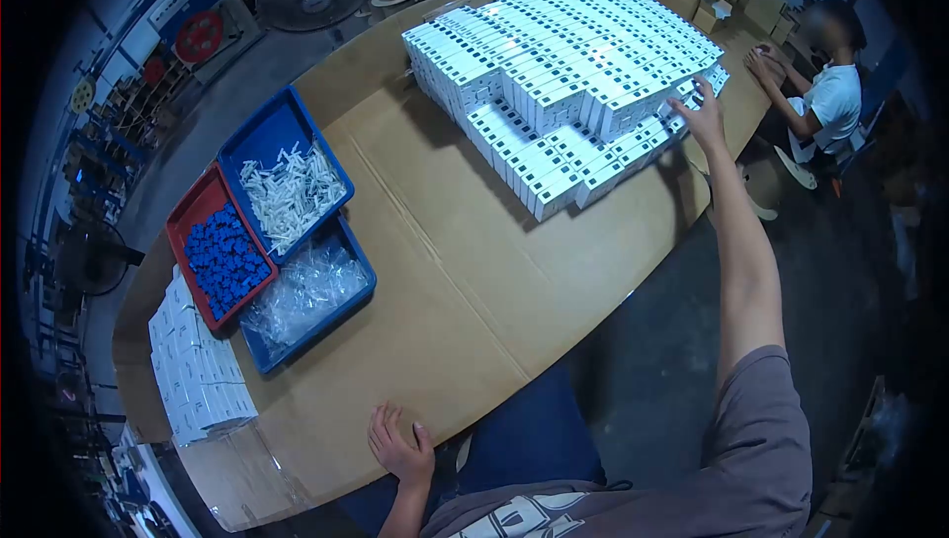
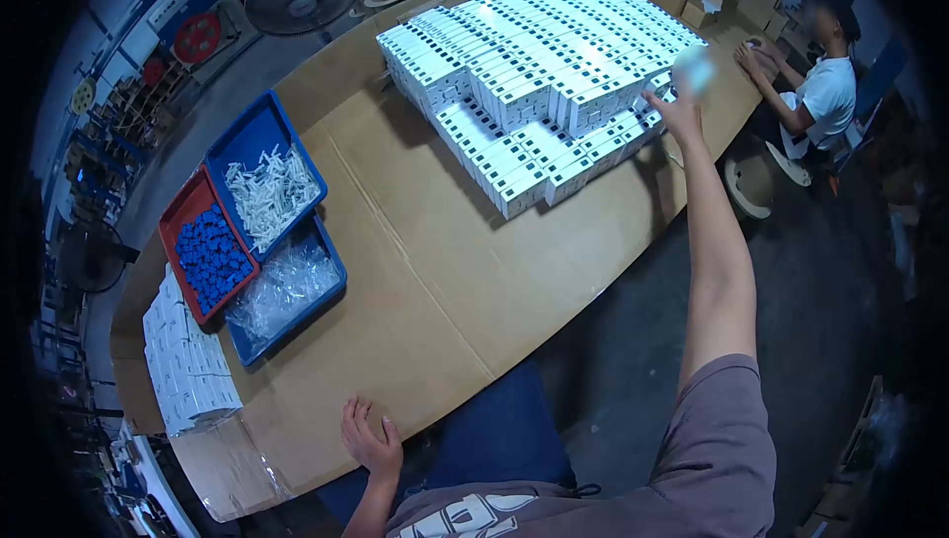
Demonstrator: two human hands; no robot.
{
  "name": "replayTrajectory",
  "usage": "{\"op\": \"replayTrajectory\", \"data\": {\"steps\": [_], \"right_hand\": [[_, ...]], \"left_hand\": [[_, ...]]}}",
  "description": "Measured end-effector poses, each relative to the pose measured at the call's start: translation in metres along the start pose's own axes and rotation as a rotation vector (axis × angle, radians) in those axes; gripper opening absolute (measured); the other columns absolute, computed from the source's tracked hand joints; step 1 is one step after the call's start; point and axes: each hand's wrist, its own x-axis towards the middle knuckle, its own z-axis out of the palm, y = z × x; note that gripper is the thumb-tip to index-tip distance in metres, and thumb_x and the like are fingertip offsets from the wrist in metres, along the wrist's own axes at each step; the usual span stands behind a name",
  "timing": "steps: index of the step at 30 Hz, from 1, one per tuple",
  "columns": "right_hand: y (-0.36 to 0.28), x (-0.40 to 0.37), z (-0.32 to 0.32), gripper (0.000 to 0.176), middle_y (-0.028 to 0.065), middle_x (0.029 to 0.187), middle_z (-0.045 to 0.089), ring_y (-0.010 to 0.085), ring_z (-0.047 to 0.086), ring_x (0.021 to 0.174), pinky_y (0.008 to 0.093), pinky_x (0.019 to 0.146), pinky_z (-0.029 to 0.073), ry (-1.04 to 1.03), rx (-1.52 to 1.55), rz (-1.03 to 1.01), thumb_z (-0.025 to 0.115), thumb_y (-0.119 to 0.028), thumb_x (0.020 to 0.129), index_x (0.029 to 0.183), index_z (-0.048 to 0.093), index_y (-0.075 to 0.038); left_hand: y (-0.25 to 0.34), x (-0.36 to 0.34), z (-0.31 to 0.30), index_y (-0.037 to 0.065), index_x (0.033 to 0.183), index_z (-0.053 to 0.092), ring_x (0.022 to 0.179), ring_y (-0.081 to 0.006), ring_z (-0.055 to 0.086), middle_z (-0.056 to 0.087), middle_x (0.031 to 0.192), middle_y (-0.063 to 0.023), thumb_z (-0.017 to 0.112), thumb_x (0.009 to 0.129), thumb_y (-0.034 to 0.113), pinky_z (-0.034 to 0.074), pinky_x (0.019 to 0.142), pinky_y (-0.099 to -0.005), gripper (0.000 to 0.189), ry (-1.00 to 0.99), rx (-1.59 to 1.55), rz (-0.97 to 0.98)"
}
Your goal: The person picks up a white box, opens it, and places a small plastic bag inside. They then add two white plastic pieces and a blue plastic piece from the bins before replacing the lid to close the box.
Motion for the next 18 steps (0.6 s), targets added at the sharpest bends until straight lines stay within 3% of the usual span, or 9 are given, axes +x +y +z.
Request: {"op": "replayTrajectory", "data": {"steps": [7,18], "right_hand": [[-0.006,0.005,0.002,0.096,0.0266,0.134,0.066,0.0363,0.066,0.123,0.0450,0.100,0.055,-0.016,-0.026,0.109,0.096,-0.040,0.075,0.149,0.047,-0.006],[0.006,0.003,0.007,0.109,0.0276,0.145,0.060,0.0394,0.062,0.131,0.0467,0.105,0.052,-0.031,0.018,0.138,0.097,-0.047,0.070,0.154,0.041,-0.009]], "left_hand": [[-0.001,-0.001,0.000,0.002,0.127,0.062,0.138,-0.0414,0.049,0.054,0.144,-0.0183,0.063,0.092,0.025,0.038,0.113,-0.0542,0.042,-0.015,0.003,-0.010],[-0.001,-0.001,0.002,0.002,0.127,0.062,0.137,-0.0419,0.050,0.055,0.143,-0.0178,0.063,0.092,0.026,0.038,0.113,-0.0548,0.042,-0.002,0.003,-0.004]]}}
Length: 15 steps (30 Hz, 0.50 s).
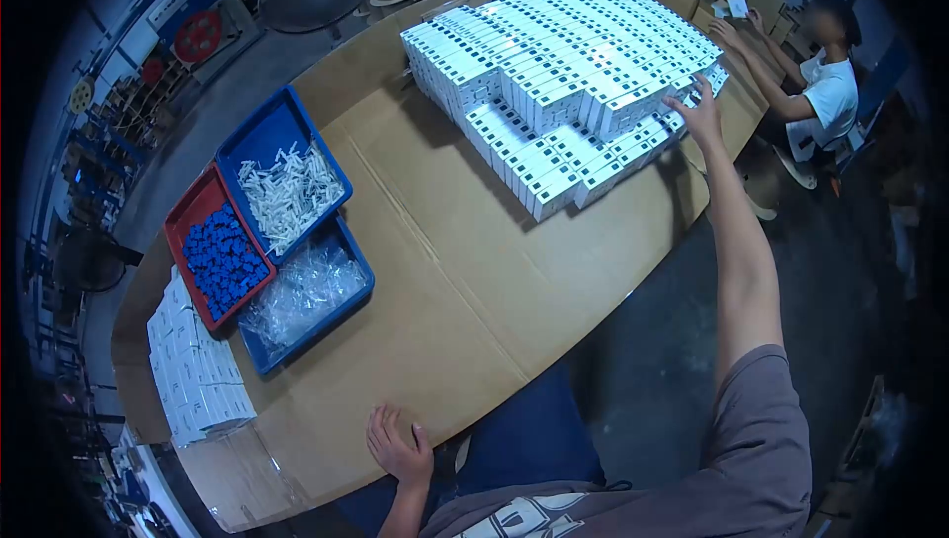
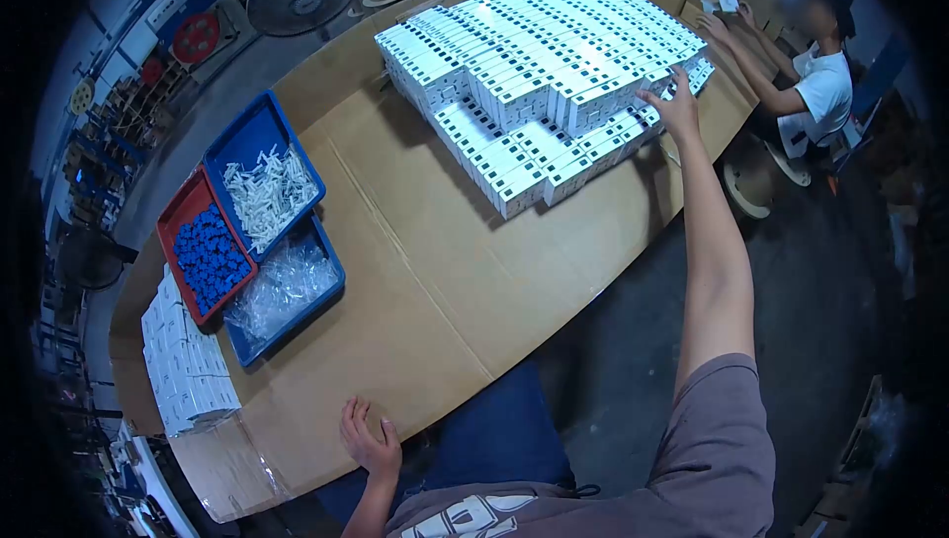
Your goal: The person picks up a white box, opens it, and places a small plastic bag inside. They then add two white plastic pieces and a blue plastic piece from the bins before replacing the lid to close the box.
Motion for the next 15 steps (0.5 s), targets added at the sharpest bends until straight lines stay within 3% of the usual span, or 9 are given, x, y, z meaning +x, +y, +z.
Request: {"op": "replayTrajectory", "data": {"steps": [8,12,13,14,15], "right_hand": [[-0.008,-0.008,-0.006,0.107,0.0270,0.151,0.053,0.0425,0.059,0.132,0.0484,0.106,0.052,0.016,0.031,-0.008,0.098,-0.042,0.070,0.154,0.042,-0.009],[0.001,-0.030,0.003,0.088,0.0259,0.146,0.056,0.0395,0.060,0.131,0.0463,0.107,0.051,0.172,0.042,0.035,0.091,-0.032,0.080,0.151,0.046,-0.006],[0.000,-0.044,0.004,0.077,0.0252,0.144,0.057,0.0383,0.061,0.130,0.0466,0.106,0.050,0.196,0.089,-0.035,0.086,-0.027,0.085,0.148,0.049,-0.003],[-0.025,-0.070,-0.005,0.069,0.0239,0.143,0.057,0.0366,0.058,0.133,0.0447,0.106,0.049,0.170,0.142,0.000,0.083,-0.022,0.087,0.145,0.052,0.000],[-0.041,-0.098,-0.002,0.062,0.0212,0.145,0.056,0.0336,0.056,0.136,0.0433,0.106,0.049,0.279,0.075,-0.079,0.078,-0.017,0.090,0.144,0.052,0.001]], "left_hand": [[-0.001,0.001,-0.001,0.002,0.125,0.062,0.136,-0.0412,0.050,0.055,0.142,-0.0180,0.064,0.091,0.026,0.038,0.112,-0.0546,0.042,0.006,-0.002,0.002],[0.001,0.002,-0.002,0.002,0.125,0.063,0.136,-0.0412,0.050,0.056,0.142,-0.0182,0.066,0.090,0.025,0.038,0.113,-0.0547,0.042,0.003,-0.010,-0.005],[0.002,0.001,-0.003,0.002,0.126,0.063,0.136,-0.0413,0.050,0.056,0.141,-0.0182,0.066,0.090,0.024,0.038,0.113,-0.0548,0.042,0.000,-0.006,-0.013],[0.001,0.001,-0.003,0.002,0.125,0.063,0.136,-0.0410,0.050,0.056,0.140,-0.0184,0.066,0.090,0.025,0.038,0.113,-0.0547,0.042,0.011,-0.010,0.000],[0.000,0.002,0.000,0.003,0.125,0.063,0.136,-0.0407,0.050,0.057,0.139,-0.0186,0.066,0.090,0.026,0.038,0.114,-0.0546,0.043,0.021,-0.009,0.007]]}}
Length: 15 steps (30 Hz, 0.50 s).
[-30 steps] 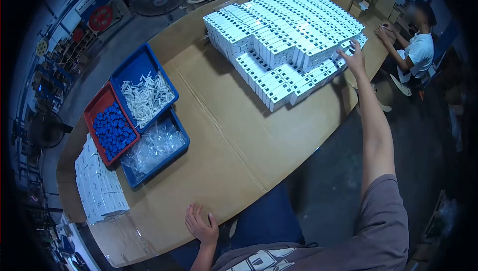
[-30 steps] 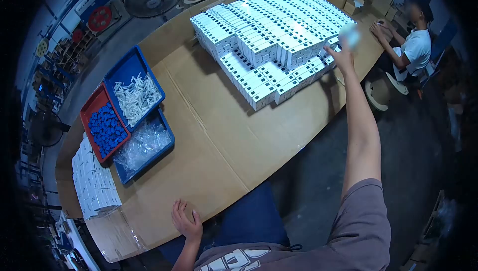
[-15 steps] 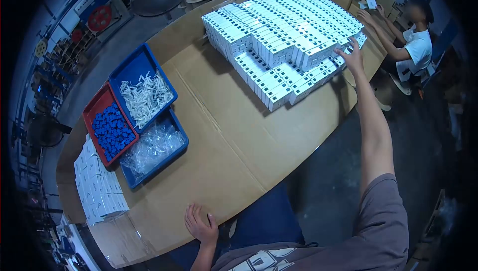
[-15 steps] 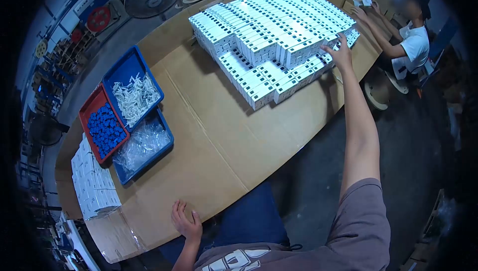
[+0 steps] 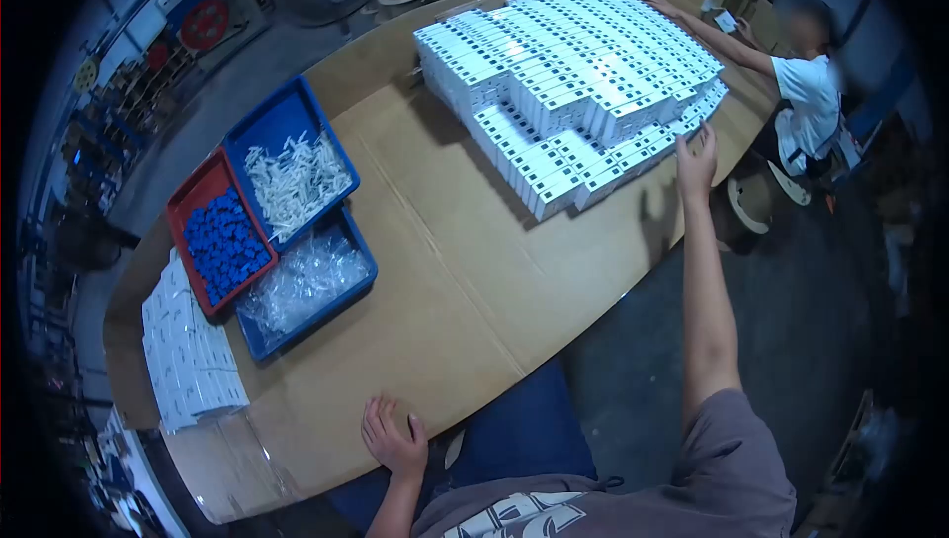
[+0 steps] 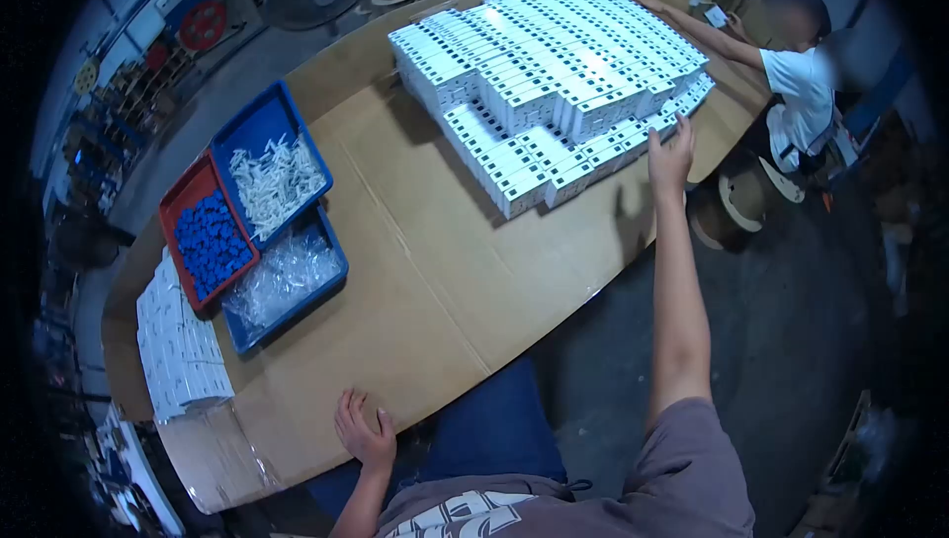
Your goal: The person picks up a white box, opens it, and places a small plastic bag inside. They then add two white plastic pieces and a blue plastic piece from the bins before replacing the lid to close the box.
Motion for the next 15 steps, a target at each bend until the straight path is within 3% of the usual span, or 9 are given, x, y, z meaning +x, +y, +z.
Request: {"op": "replayTrajectory", "data": {"steps": [2,4,5,8,9,10,15], "right_hand": [[-0.071,-0.060,-0.016,0.054,0.0182,0.151,0.051,0.0318,0.054,0.138,0.0477,0.108,0.048,-0.046,0.173,0.148,0.070,-0.008,0.095,0.145,0.052,0.001],[-0.099,-0.130,-0.018,0.048,0.0175,0.150,0.053,0.0297,0.055,0.137,0.0452,0.110,0.048,-0.161,0.238,0.123,0.064,-0.003,0.098,0.144,0.053,0.002],[-0.144,-0.165,-0.026,0.048,0.0179,0.148,0.056,0.0289,0.056,0.136,0.0436,0.111,0.046,-0.253,0.327,0.189,0.064,-0.003,0.097,0.144,0.053,0.003],[-0.226,-0.266,-0.033,0.036,0.0203,0.145,0.058,0.0321,0.060,0.131,0.0435,0.109,0.048,-0.502,0.415,0.149,0.065,0.001,0.094,0.129,0.063,0.001],[-0.250,-0.288,-0.037,0.031,0.0232,0.140,0.062,0.0355,0.062,0.128,0.0428,0.109,0.048,-0.581,0.342,-0.037,0.066,0.002,0.092,0.124,0.065,0.002],[-0.273,-0.312,-0.038,0.028,0.0249,0.135,0.064,0.0380,0.063,0.127,0.0425,0.108,0.049,-0.663,0.428,-0.009,0.066,0.001,0.092,0.120,0.066,0.002],[-0.351,-0.383,-0.053,0.024,0.0183,0.128,0.067,0.0375,0.066,0.120,0.0419,0.102,0.054,-1.158,0.687,-0.123,0.069,-0.001,0.091,0.115,0.068,0.001]], "left_hand": [[-0.002,-0.002,-0.002,0.003,0.125,0.064,0.136,-0.0401,0.051,0.058,0.138,-0.0182,0.067,0.089,0.027,0.038,0.114,-0.0543,0.043,0.003,0.002,-0.008],[0.002,0.003,-0.004,0.004,0.125,0.064,0.136,-0.0393,0.051,0.058,0.138,-0.0171,0.068,0.088,0.027,0.038,0.114,-0.0539,0.043,-0.010,-0.015,-0.031],[0.002,0.003,-0.008,0.005,0.124,0.064,0.136,-0.0392,0.051,0.058,0.139,-0.0165,0.070,0.088,0.025,0.039,0.113,-0.0526,0.042,-0.006,-0.017,-0.029],[0.001,0.004,-0.010,0.007,0.123,0.064,0.135,-0.0378,0.052,0.058,0.138,-0.0153,0.072,0.086,0.024,0.040,0.112,-0.0504,0.042,0.028,-0.034,-0.021],[-0.002,0.004,-0.010,0.007,0.123,0.065,0.135,-0.0371,0.053,0.059,0.138,-0.0150,0.072,0.086,0.024,0.040,0.112,-0.0499,0.041,0.043,-0.041,-0.013],[-0.003,0.004,-0.009,0.008,0.123,0.065,0.134,-0.0364,0.053,0.059,0.137,-0.0143,0.073,0.086,0.024,0.040,0.112,-0.0497,0.041,0.048,-0.051,-0.013],[-0.005,0.003,-0.020,0.009,0.123,0.065,0.134,-0.0337,0.054,0.060,0.137,-0.0114,0.074,0.086,0.028,0.040,0.112,-0.0492,0.043,0.079,-0.101,-0.017]]}}
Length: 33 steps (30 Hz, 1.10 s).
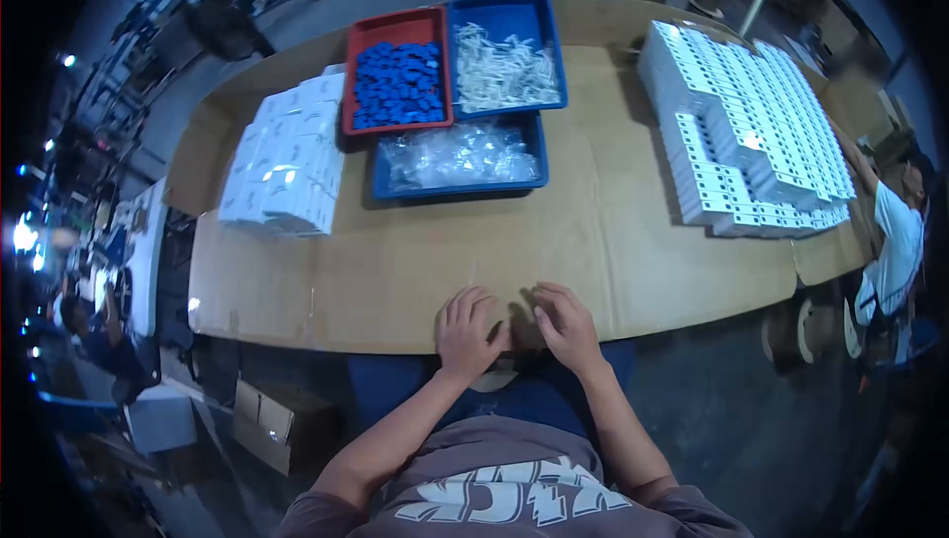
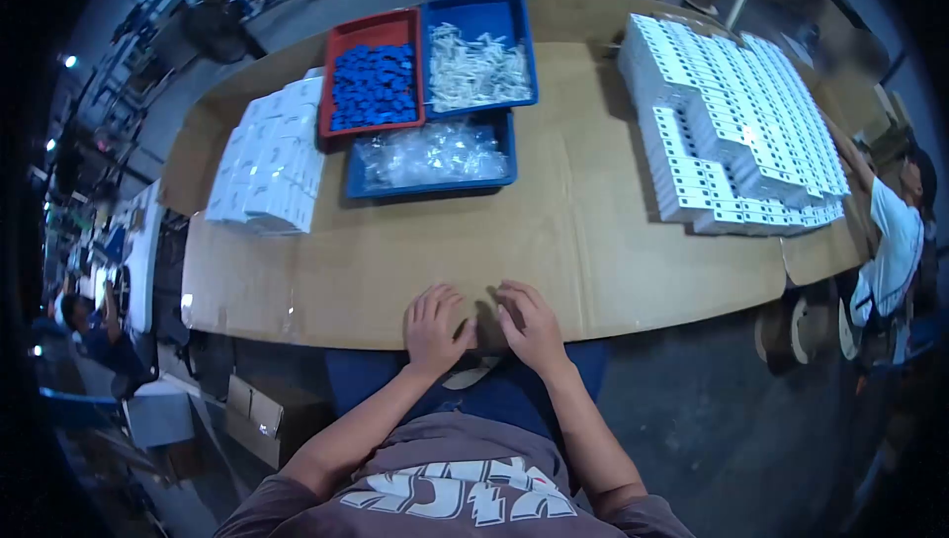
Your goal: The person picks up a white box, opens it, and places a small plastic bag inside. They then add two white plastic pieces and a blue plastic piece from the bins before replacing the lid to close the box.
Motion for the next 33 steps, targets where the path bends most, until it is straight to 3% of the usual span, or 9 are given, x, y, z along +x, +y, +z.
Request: {"op": "replayTrajectory", "data": {"steps": [3,6,10,14,15,19,20,26,33], "right_hand": [[-0.004,-0.008,0.024,0.023,0.0190,0.126,0.067,0.0383,0.066,0.119,0.0438,0.099,0.055,-0.171,-0.081,-0.091,0.071,-0.001,0.090,0.112,0.068,0.001],[-0.004,-0.017,0.031,0.021,0.0194,0.123,0.068,0.0387,0.066,0.118,0.0448,0.098,0.056,-0.175,-0.184,-0.276,0.073,0.000,0.088,0.108,0.069,0.001],[-0.017,-0.027,0.034,0.017,0.0194,0.120,0.069,0.0387,0.067,0.116,0.0446,0.098,0.056,-0.148,-0.170,-0.236,0.073,0.001,0.088,0.105,0.070,0.001],[-0.026,-0.031,0.030,0.016,0.0163,0.119,0.070,0.0364,0.068,0.112,0.0437,0.099,0.056,-0.160,-0.146,-0.101,0.072,0.001,0.090,0.105,0.071,0.000],[-0.012,-0.031,0.031,0.014,0.0145,0.116,0.070,0.0316,0.071,0.100,0.0399,0.088,0.059,-0.153,-0.213,-0.190,0.071,0.001,0.091,0.105,0.071,0.000],[-0.020,-0.023,0.029,0.011,0.0129,0.107,0.071,0.0238,0.068,0.076,0.0344,0.068,0.055,-0.136,-0.214,-0.126,0.070,0.000,0.093,0.104,0.071,-0.001],[-0.021,-0.016,0.030,0.011,0.0132,0.105,0.071,0.0242,0.068,0.077,0.0352,0.068,0.056,-0.145,-0.213,-0.129,0.070,0.000,0.093,0.103,0.071,0.000],[-0.040,0.061,0.067,0.012,0.0162,0.099,0.076,0.0282,0.076,0.089,0.0376,0.078,0.059,-0.238,-0.135,-0.162,0.072,-0.004,0.093,0.104,0.073,-0.001],[-0.120,0.219,0.134,0.014,0.0170,0.098,0.077,0.0274,0.077,0.092,0.0367,0.081,0.059,-0.339,-0.051,-0.220,0.073,-0.009,0.096,0.108,0.074,-0.001]], "left_hand": [[-0.004,-0.002,-0.008,0.008,0.123,0.066,0.133,-0.0335,0.054,0.061,0.136,-0.0121,0.074,0.088,0.029,0.040,0.112,-0.0489,0.042,0.000,-0.110,-0.005],[-0.026,-0.009,0.000,0.006,0.125,0.065,0.135,-0.0345,0.051,0.061,0.134,-0.0138,0.072,0.089,0.022,0.040,0.116,-0.0475,0.040,-0.011,-0.332,-0.023],[-0.044,-0.016,-0.021,0.004,0.118,0.067,0.126,-0.0353,0.059,0.066,0.124,-0.0146,0.074,0.087,0.013,0.047,0.108,-0.0452,0.033,0.087,-0.486,-0.177],[-0.089,-0.024,-0.044,0.005,0.112,0.069,0.115,-0.0313,0.061,0.069,0.123,-0.0113,0.072,0.091,0.012,0.052,0.094,-0.0397,0.023,0.272,-0.251,-0.272],[-0.107,-0.027,-0.043,0.006,0.111,0.070,0.115,-0.0318,0.061,0.068,0.121,-0.0109,0.072,0.089,0.012,0.050,0.096,-0.0418,0.023,0.330,-0.253,-0.293],[-0.161,-0.027,-0.069,0.008,0.110,0.070,0.118,-0.0339,0.060,0.067,0.119,-0.0112,0.075,0.087,0.017,0.046,0.103,-0.0467,0.025,0.335,-0.040,-0.385],[-0.173,-0.026,-0.072,0.008,0.111,0.069,0.118,-0.0334,0.060,0.066,0.120,-0.0110,0.074,0.088,0.019,0.046,0.102,-0.0472,0.026,0.330,-0.012,-0.399],[-0.210,-0.019,-0.065,0.006,0.121,0.064,0.120,-0.0373,0.057,0.060,0.127,-0.0158,0.072,0.090,0.030,0.045,0.104,-0.0510,0.040,0.296,0.179,-0.407],[-0.187,-0.001,-0.095,0.006,0.125,0.061,0.123,-0.0338,0.055,0.059,0.127,-0.0130,0.073,0.090,0.032,0.041,0.108,-0.0496,0.045,0.273,0.136,-0.444]]}}
